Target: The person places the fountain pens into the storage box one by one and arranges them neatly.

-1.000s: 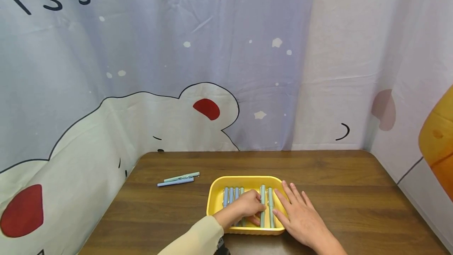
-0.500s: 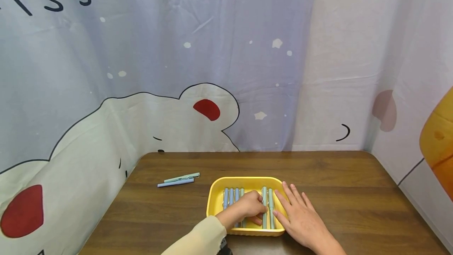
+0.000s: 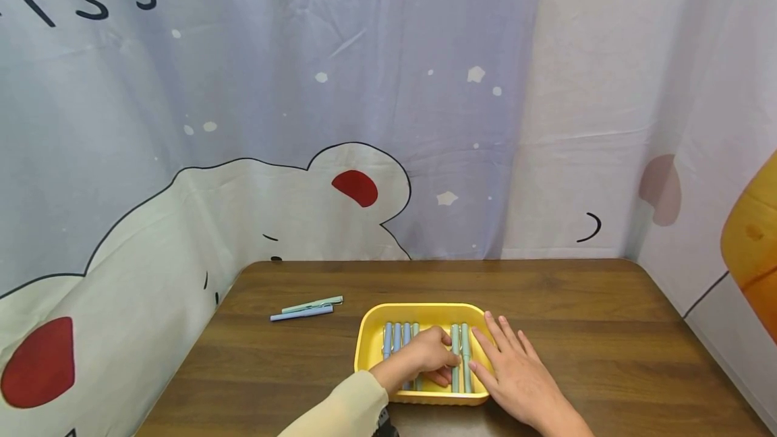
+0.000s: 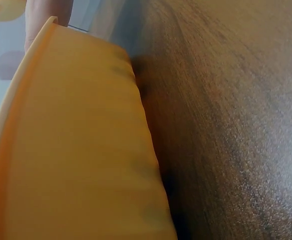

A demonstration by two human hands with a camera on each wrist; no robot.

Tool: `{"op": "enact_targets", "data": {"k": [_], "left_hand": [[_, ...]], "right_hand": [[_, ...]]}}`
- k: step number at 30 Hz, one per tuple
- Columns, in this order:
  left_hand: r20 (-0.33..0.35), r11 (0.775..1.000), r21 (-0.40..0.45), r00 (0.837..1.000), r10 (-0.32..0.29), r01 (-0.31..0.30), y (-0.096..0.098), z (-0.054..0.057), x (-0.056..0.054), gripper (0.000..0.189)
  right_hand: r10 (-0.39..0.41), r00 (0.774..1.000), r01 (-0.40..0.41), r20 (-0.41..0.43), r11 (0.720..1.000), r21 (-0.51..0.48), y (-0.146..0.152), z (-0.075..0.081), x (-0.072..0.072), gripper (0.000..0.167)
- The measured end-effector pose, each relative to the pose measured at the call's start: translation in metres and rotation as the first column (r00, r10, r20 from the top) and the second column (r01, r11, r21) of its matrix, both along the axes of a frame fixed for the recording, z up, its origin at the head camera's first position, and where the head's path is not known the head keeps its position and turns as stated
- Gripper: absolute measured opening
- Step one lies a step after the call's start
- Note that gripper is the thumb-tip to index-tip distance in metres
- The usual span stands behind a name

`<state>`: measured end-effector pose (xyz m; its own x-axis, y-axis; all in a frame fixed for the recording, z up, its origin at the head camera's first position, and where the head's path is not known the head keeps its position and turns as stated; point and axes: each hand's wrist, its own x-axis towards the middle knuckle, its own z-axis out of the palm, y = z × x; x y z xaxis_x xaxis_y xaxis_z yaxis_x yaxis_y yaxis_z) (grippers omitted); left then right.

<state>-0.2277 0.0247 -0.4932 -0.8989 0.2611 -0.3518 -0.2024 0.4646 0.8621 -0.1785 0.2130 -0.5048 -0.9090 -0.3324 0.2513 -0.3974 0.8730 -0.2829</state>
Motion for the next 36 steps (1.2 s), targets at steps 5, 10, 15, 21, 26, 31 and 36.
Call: {"op": "enact_targets", "data": {"k": [5, 10, 15, 21, 26, 31, 36], "left_hand": [[-0.002, 1.0, 0.003, 1.0, -0.007, 0.007, -0.001, -0.001, -0.001, 0.026], [0.009, 1.0, -0.003, 1.0, -0.013, 0.013, -0.003, -0.001, 0.001, 0.024], [0.022, 1.0, -0.01, 0.999, -0.024, 0.024, -0.003, 0.001, 0.002, 0.026], [0.01, 0.999, -0.015, 0.999, -0.039, 0.039, -0.006, 0.004, 0.004, 0.041], [-0.002, 0.998, -0.039, 0.999, -0.052, 0.052, -0.011, 0.008, 0.005, 0.043], [-0.018, 0.997, -0.033, 0.998, -0.064, 0.063, -0.02, 0.016, 0.003, 0.04], [-0.043, 0.995, 0.024, 0.994, -0.098, 0.099, -0.034, 0.024, -0.002, 0.039]], "right_hand": [[0.002, 1.0, -0.002, -0.007, 1.0, 0.004, 0.0, 0.0, 0.0, 0.057], [0.001, 1.0, -0.001, 0.009, 1.0, 0.006, -0.001, 0.0, 0.0, 0.057], [0.0, 1.0, 0.0, 0.007, 1.0, 0.006, -0.001, 0.0, 0.0, 0.057], [0.0, 1.0, 0.0, 0.003, 1.0, 0.002, 0.0, 0.001, 0.002, 0.056], [0.0, 1.0, 0.001, -0.003, 1.0, 0.009, 0.0, 0.001, 0.002, 0.055], [0.002, 1.0, -0.002, -0.014, 1.0, 0.026, 0.0, 0.0, 0.0, 0.055], [0.004, 1.0, -0.004, -0.013, 1.0, 0.029, -0.001, 0.0, -0.001, 0.054]]}}
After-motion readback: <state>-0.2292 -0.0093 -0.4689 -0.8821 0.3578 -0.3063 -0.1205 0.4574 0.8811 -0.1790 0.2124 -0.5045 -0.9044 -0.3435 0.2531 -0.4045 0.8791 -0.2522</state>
